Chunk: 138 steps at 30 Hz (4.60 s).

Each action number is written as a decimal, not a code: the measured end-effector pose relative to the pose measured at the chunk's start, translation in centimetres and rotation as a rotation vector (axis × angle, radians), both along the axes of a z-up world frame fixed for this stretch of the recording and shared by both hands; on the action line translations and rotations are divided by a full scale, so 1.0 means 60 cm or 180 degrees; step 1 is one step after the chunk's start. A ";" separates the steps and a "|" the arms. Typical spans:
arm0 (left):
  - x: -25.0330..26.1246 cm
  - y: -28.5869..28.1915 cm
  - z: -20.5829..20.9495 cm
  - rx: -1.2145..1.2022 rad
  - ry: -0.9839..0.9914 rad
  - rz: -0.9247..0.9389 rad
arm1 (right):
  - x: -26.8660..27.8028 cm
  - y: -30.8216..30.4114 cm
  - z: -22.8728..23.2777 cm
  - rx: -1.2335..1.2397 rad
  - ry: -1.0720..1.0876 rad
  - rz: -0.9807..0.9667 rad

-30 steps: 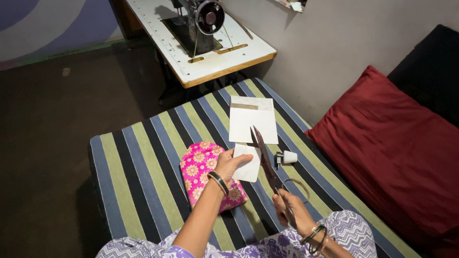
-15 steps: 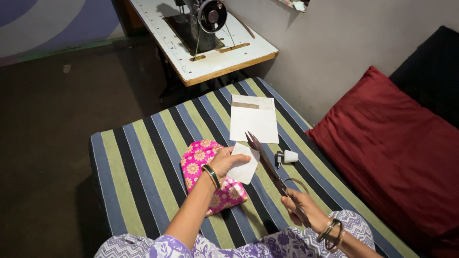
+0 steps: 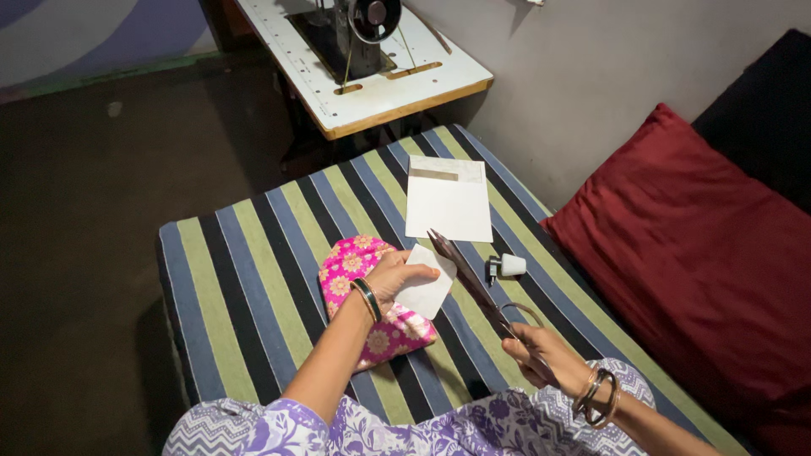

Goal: The person folds a pink floral fabric pouch, retrieves a white card from a nearby shelf, and uses scissors to cut the card into a smaller tag. The person then places the cut tag onto the pouch.

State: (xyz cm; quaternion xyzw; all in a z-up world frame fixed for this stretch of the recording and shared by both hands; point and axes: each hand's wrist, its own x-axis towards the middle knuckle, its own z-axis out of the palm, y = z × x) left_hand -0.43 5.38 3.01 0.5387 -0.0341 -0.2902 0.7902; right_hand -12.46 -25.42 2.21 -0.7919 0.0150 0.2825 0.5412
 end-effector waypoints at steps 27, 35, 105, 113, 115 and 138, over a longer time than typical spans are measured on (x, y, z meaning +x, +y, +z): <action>-0.016 0.021 -0.035 0.0172 0.0048 -0.0305 | -0.010 -0.019 0.026 -0.0062 0.0107 0.0378; -0.029 0.020 -0.036 0.0147 0.0162 -0.0382 | -0.019 -0.029 0.016 -0.0192 0.0055 0.0479; -0.169 -0.104 -0.063 -0.1404 0.0290 0.2925 | -0.047 0.192 -0.020 0.1740 -0.0699 -0.1592; -0.164 -0.112 -0.044 -0.1357 0.0430 0.3227 | -0.090 0.205 -0.096 0.1659 -0.0395 -0.1245; -0.168 -0.113 -0.039 -0.1365 0.0552 0.3201 | -0.097 0.211 -0.106 0.1852 -0.0335 -0.1178; -0.182 -0.139 -0.018 -0.0814 0.0486 0.3127 | -0.110 0.207 -0.065 0.1195 -0.0348 -0.1004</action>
